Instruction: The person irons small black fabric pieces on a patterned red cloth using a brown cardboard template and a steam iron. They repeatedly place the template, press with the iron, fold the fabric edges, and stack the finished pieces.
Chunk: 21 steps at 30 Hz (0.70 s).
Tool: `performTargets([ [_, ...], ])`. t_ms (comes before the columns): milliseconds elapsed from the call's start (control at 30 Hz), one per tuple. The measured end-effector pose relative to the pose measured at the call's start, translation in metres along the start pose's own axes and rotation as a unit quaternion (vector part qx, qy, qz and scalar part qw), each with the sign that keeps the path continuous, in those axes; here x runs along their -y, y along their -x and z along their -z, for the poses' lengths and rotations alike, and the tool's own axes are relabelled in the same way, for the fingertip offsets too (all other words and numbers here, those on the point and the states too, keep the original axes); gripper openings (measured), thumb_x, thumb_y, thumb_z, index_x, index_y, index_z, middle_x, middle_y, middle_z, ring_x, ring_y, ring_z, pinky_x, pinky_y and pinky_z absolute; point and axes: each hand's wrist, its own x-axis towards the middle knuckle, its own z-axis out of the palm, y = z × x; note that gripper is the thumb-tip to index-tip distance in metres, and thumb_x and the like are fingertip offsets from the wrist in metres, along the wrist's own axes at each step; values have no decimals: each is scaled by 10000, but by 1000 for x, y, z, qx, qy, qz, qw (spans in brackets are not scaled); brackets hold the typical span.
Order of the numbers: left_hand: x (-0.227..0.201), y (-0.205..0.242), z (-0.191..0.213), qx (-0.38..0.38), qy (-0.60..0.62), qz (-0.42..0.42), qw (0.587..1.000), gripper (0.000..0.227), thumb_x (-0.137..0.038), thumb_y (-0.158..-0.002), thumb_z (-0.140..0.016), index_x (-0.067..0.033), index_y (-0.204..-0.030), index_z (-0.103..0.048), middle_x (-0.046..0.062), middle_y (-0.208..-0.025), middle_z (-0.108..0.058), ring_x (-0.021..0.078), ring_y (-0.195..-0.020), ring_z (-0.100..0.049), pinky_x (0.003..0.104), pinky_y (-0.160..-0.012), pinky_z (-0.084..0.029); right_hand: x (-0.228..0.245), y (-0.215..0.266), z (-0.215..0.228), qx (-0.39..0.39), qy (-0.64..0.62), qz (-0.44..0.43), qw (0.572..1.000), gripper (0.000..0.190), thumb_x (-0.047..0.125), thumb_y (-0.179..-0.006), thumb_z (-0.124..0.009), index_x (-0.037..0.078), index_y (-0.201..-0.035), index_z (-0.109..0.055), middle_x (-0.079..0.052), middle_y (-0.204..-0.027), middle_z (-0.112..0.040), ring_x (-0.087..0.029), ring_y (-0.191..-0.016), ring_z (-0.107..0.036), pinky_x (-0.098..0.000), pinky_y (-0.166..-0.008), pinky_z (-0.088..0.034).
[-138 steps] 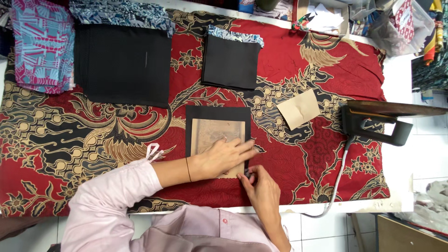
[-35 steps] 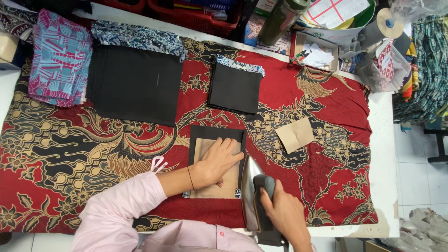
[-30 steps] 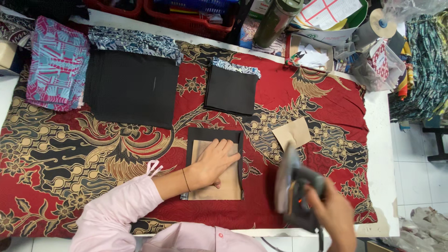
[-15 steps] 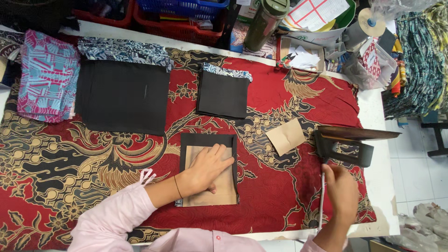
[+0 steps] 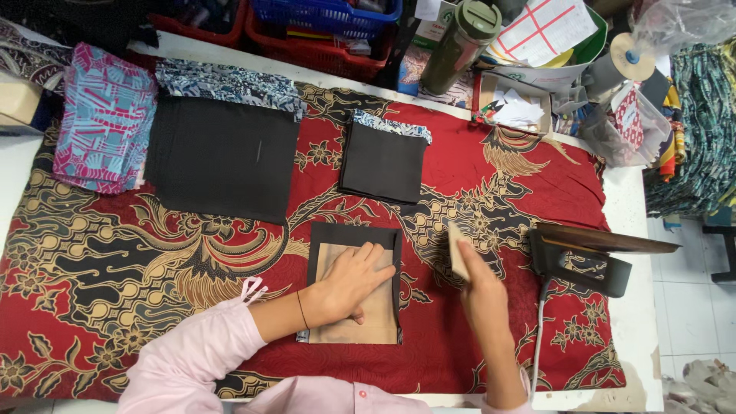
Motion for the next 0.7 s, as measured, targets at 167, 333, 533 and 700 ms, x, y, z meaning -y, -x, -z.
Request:
performTargets([
  [167, 1, 1, -2, -34, -8, -9, 999, 1071, -442, -375, -979, -87, -1286, -541, 145, -1237, -500, 298, -1195, -467, 403, -923, -456, 42, 52, -22, 42, 11, 217, 975, 796, -160, -692, -567, 154, -1424, -575, -122, -1487, -552, -307, -1373, -516, -428, -1136, -418],
  [333, -3, 2, 3, -4, -51, 7, 999, 1233, -506, -420, -963, 36, -1394, -437, 136, -1204, -505, 280, -1157, -477, 373, -938, -453, 44, 38, -32, 88, 5, 258, 962, 812, -162, -650, -597, 129, -1408, -594, -121, -1498, -538, -298, -1409, -477, -462, -1192, -341],
  [533, -6, 8, 4, -20, -60, 34, 997, 1460, -520, -395, -961, 30, -1539, -239, 165, -1270, -481, 280, -1063, -504, 344, -930, -460, 47, -4, -45, 99, -4, 286, 953, 746, -134, -669, -618, 96, -1378, -599, -128, -1486, -544, -307, -1419, -477, -475, -1210, -330],
  [700, -6, 19, -2, -61, -27, 60, 996, 1485, -525, -413, -952, 22, -1567, -194, 162, -1280, -486, 287, -1098, -508, 351, -948, -449, 57, -29, -47, 94, -26, 305, 947, 696, -127, -714, -627, 65, -1382, -595, -150, -1490, -546, -320, -1391, -496, -474, -1179, -347],
])
